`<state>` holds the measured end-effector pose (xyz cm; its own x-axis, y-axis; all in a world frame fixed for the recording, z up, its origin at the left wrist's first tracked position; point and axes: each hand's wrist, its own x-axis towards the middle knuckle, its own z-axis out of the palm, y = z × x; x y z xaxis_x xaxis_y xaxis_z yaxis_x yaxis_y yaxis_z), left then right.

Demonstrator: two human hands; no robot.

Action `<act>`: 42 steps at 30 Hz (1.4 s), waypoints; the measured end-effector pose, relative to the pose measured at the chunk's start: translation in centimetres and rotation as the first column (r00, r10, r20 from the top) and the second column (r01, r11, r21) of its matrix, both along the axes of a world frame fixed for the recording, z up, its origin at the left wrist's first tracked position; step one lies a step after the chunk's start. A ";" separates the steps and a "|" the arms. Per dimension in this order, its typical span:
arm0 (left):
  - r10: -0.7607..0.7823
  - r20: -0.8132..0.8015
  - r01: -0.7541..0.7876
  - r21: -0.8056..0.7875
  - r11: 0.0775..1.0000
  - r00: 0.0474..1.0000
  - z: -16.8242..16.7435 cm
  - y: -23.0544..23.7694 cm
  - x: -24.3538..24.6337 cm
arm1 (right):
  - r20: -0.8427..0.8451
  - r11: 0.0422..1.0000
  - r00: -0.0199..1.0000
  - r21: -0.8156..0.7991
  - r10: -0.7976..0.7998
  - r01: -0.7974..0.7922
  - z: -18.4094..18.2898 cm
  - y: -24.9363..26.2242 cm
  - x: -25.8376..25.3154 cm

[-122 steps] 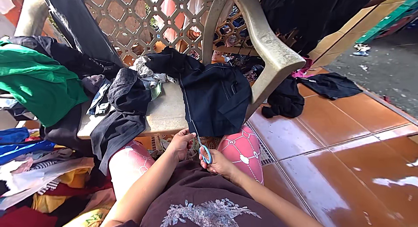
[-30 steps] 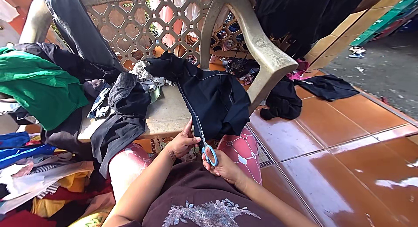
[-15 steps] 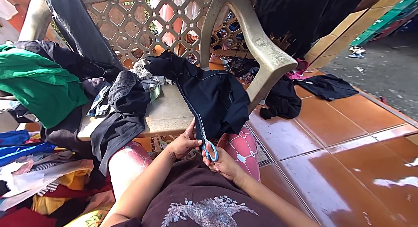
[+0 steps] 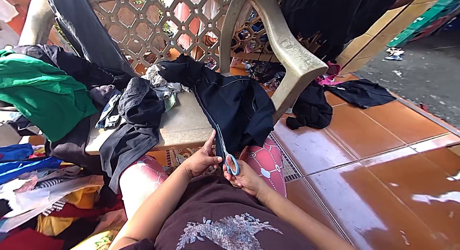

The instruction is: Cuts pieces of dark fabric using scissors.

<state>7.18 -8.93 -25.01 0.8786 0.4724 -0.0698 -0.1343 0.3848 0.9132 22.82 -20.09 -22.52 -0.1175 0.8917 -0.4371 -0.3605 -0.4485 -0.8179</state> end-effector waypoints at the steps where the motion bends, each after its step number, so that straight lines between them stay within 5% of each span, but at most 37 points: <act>1: -0.002 -0.028 0.003 0.023 1.000 1.000 0.0 0.3 -0.1 | 0.003 1.000 1.000 0.003 0.002 -0.002 -0.1 0.0 0.1; 6: 0.244 -0.234 -0.205 0.181 0.962 0.941 1.9 1.7 -0.1 | 0.011 1.000 1.000 0.004 0.013 -0.013 -0.2 -0.1 0.4; 12: 0.460 -0.280 -0.448 0.111 0.887 0.843 2.6 2.3 2.0 | 0.059 1.000 0.998 0.004 0.025 -0.025 -0.2 -0.1 0.2; 22: 0.300 -0.043 -0.301 -0.258 0.918 0.953 1.0 1.7 1.7 | -0.020 0.998 0.999 0.040 0.046 -0.045 -0.3 0.0 0.1; 42: 0.115 0.033 -0.107 -0.186 0.977 0.993 0.2 1.9 0.4 | 0.026 0.998 0.999 0.055 0.029 -0.030 -0.6 -0.2 0.3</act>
